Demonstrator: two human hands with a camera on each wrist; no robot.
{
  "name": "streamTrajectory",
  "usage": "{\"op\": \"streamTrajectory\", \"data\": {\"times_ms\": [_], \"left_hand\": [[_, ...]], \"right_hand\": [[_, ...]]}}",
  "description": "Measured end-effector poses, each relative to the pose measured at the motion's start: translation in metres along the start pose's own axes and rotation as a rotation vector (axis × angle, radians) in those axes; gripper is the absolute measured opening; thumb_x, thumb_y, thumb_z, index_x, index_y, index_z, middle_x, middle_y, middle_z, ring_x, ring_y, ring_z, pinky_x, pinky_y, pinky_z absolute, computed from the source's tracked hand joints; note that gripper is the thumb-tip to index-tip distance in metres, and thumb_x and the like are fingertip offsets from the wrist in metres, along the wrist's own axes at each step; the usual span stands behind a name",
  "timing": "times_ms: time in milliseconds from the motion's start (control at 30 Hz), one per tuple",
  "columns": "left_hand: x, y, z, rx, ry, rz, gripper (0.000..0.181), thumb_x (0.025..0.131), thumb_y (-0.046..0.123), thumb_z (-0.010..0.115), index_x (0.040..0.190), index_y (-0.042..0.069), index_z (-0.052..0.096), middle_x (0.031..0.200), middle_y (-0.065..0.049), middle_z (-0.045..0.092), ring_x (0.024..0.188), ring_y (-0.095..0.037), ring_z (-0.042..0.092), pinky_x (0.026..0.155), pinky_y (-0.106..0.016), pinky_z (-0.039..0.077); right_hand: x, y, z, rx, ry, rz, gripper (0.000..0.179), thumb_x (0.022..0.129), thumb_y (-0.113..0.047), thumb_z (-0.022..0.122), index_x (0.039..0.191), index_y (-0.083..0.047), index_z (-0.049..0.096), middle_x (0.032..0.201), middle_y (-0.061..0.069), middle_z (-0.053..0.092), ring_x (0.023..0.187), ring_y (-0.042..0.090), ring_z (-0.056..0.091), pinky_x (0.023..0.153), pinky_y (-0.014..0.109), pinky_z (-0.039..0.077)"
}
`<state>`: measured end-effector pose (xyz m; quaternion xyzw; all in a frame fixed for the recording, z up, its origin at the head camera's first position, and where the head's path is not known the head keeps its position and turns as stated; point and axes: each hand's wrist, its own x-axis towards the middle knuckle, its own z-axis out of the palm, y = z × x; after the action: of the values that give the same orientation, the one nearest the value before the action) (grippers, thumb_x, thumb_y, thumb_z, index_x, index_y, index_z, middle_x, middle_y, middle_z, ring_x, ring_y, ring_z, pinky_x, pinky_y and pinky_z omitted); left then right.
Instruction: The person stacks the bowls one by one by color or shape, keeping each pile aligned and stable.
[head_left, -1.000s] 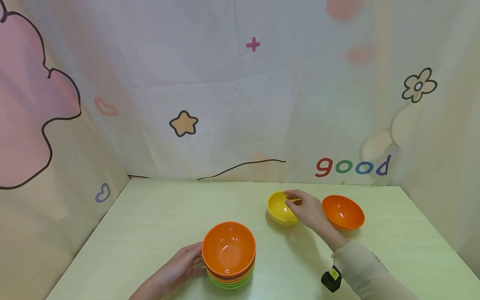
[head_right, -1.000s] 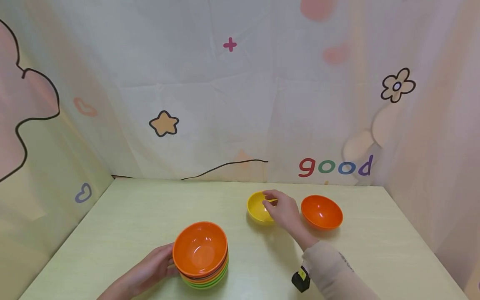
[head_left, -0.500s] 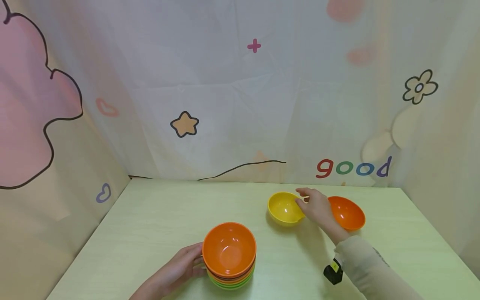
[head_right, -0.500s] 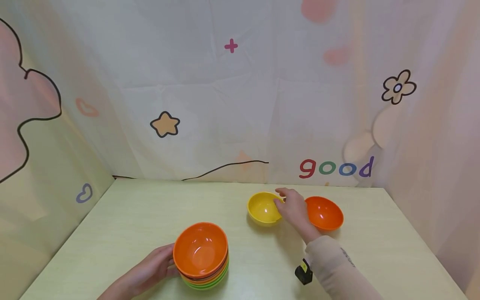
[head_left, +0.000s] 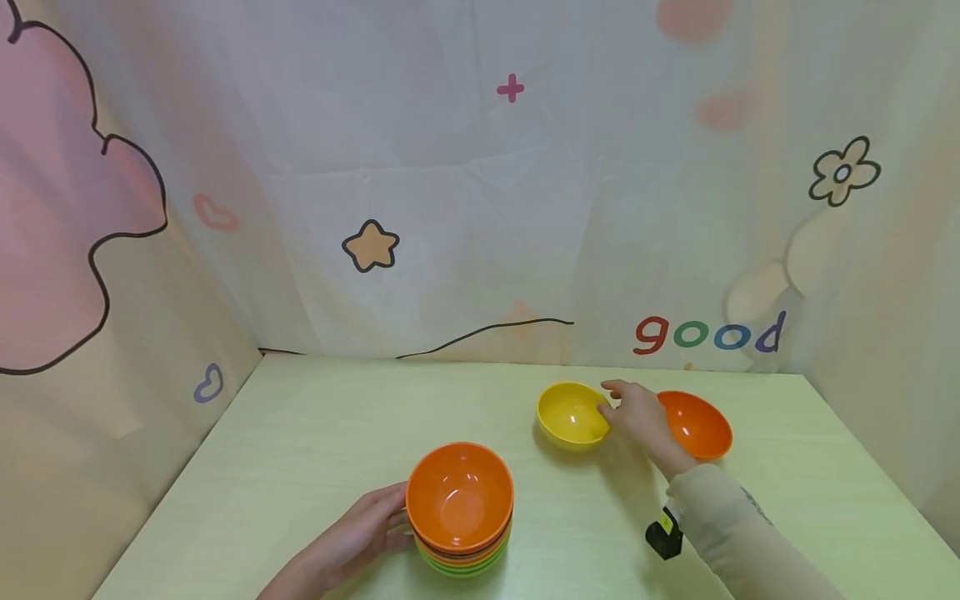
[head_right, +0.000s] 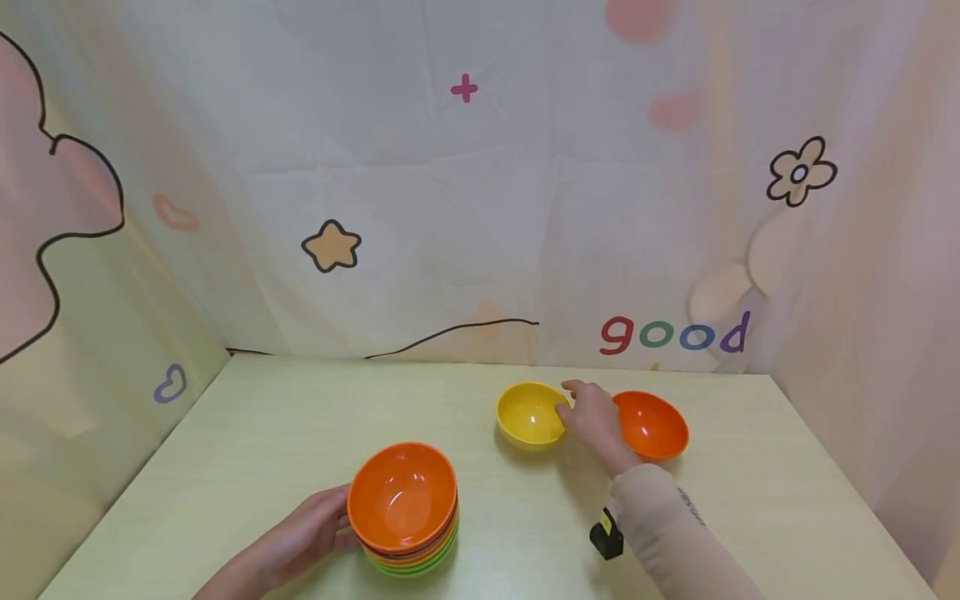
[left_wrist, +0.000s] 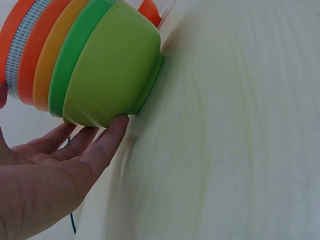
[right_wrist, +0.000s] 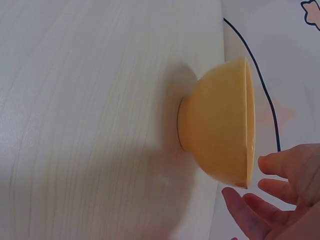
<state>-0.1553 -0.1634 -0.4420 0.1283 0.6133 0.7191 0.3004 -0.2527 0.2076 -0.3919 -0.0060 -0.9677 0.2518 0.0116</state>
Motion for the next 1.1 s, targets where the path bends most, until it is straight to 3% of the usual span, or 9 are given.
{"op": "streamTrajectory", "data": {"times_ms": [167, 467, 1100], "left_hand": [[-0.0005, -0.0003, 0.0005, 0.014, 0.003, 0.004, 0.064, 0.096, 0.042, 0.042, 0.141, -0.002, 0.032, 0.145, -0.016, 0.035, 0.126, -0.023, 0.044, 0.098, -0.046, 0.043], [-0.0008, -0.0001, 0.0006, 0.012, 0.005, 0.002, 0.063, 0.096, 0.041, 0.041, 0.141, -0.002, 0.031, 0.145, -0.016, 0.034, 0.127, -0.023, 0.043, 0.098, -0.046, 0.043], [-0.0002, 0.0007, -0.0016, 0.018, -0.007, 0.012, 0.056, 0.098, 0.039, 0.04, 0.138, 0.0, 0.039, 0.142, -0.013, 0.041, 0.125, -0.024, 0.045, 0.098, -0.046, 0.043]], "right_hand": [[0.0018, 0.0002, 0.0011, 0.002, -0.028, 0.04, 0.044, 0.087, -0.014, 0.061, 0.126, 0.003, 0.051, 0.116, 0.026, 0.056, 0.09, 0.032, 0.058, 0.073, 0.034, 0.056], [0.0037, -0.0006, 0.0034, 0.062, -0.067, 0.084, 0.042, 0.088, -0.012, 0.059, 0.125, 0.005, 0.05, 0.109, 0.027, 0.056, 0.061, 0.018, 0.061, 0.057, 0.023, 0.054], [0.0052, -0.0006, 0.0078, 0.096, -0.071, 0.101, 0.035, 0.085, -0.004, 0.055, 0.117, 0.011, 0.053, 0.098, 0.024, 0.06, 0.058, 0.016, 0.059, 0.052, 0.023, 0.054]]}}
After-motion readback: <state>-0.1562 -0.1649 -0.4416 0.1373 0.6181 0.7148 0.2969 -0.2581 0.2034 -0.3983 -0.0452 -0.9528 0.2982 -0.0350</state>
